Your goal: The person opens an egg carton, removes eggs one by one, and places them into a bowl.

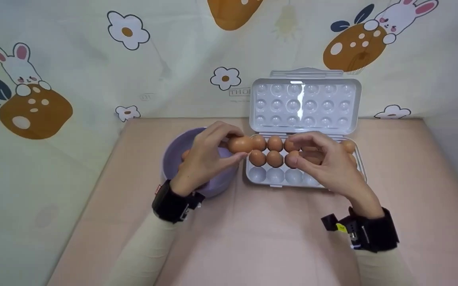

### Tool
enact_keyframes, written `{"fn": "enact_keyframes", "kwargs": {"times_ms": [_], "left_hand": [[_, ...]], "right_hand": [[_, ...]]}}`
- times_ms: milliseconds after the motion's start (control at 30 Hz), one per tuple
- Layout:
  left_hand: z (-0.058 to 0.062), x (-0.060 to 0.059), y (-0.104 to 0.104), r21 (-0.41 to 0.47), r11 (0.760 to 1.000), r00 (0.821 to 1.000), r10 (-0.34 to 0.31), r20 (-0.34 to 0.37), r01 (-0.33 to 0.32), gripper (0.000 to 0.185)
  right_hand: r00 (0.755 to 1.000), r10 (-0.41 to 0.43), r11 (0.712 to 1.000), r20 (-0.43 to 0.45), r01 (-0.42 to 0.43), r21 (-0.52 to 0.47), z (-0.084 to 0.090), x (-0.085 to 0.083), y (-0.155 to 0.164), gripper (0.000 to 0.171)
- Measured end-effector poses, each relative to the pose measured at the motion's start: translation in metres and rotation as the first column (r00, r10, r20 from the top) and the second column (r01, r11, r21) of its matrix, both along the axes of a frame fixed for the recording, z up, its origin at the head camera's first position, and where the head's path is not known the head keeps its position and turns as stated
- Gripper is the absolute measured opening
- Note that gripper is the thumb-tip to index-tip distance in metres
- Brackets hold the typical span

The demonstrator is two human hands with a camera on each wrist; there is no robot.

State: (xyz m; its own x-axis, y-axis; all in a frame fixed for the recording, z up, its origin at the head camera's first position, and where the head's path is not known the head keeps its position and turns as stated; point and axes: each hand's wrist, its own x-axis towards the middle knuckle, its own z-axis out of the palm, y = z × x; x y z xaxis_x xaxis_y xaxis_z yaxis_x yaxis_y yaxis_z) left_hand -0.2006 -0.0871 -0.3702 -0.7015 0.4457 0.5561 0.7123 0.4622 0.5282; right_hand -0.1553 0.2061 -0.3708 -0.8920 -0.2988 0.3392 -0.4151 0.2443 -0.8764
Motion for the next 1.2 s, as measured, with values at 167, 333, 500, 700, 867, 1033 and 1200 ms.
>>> {"fn": "enact_keyframes", "kwargs": {"times_ms": [167,333,500,700,867,1033,1200], "left_hand": [[0.003,-0.008,-0.015,-0.088,0.996,1.000,0.020,0.011,-0.019,0.037],[0.004,-0.018,-0.028,-0.170,0.985,0.999,0.033,0.033,-0.027,0.037],[0.002,-0.026,-0.037,-0.244,0.969,0.996,0.050,0.078,-0.029,0.036],[-0.002,-0.035,-0.044,-0.343,0.939,0.986,0.070,0.154,-0.013,0.038],[-0.004,-0.045,-0.048,-0.433,0.901,0.979,0.070,0.191,0.020,0.034],[-0.008,-0.052,-0.051,-0.509,0.860,0.965,0.094,0.245,0.046,0.029],[-0.015,-0.056,-0.051,-0.569,0.819,0.954,0.113,0.276,0.068,0.028]], "right_hand": [[1.000,-0.018,0.999,-0.016,0.019,0.047,0.013,0.008,-0.005,0.039],[0.999,-0.047,0.995,-0.025,0.049,0.091,0.024,0.013,-0.007,0.038],[0.997,-0.046,0.993,-0.055,0.051,0.103,0.025,0.013,-0.006,0.038],[0.991,-0.060,0.983,-0.120,0.079,0.164,0.025,0.012,-0.005,0.040],[0.980,-0.077,0.969,-0.183,0.117,0.218,0.025,0.012,-0.005,0.040],[0.976,-0.084,0.963,-0.199,0.131,0.235,0.025,0.013,-0.005,0.041],[0.975,-0.073,0.965,-0.210,0.122,0.232,0.025,0.012,-0.004,0.042]]}}
